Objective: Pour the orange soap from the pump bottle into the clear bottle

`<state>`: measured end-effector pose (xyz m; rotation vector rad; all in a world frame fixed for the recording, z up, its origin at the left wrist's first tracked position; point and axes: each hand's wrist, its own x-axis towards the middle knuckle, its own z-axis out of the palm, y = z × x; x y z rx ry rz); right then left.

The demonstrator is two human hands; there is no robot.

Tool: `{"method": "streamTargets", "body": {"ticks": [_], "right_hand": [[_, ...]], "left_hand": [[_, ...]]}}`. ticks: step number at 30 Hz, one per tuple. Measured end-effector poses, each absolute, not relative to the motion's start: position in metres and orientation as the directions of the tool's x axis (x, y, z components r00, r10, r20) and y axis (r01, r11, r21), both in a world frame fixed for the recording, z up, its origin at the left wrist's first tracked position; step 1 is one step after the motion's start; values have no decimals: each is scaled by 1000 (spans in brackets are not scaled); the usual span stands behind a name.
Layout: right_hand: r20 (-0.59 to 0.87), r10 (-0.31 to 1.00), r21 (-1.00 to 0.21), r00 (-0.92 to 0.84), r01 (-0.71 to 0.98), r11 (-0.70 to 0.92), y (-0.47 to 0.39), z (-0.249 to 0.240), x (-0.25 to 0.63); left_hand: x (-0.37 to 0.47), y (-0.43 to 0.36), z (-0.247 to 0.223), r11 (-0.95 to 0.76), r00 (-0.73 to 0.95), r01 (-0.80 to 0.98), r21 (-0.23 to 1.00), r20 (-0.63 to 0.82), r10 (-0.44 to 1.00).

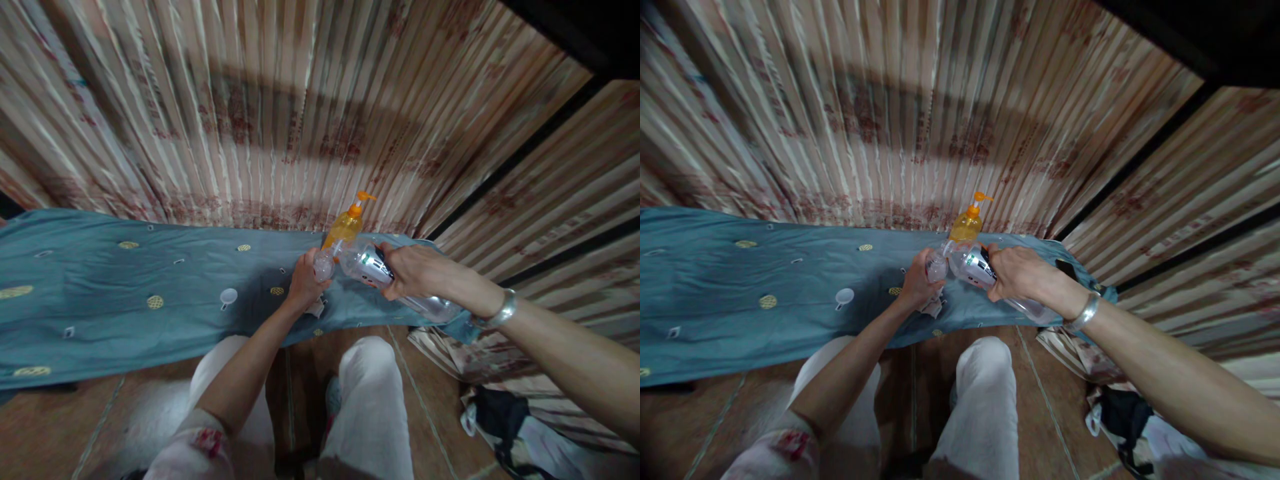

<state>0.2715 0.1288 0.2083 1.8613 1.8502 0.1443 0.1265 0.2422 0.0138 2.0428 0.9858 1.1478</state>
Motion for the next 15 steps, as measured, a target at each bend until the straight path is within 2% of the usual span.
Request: {"method": "streamTargets", "body": {"ticks": [15], "right_hand": [[-277, 958, 415, 72, 908, 51, 130, 209, 271]], "left_hand": [[126, 243, 13, -561, 360, 301, 771, 452, 816]]}}
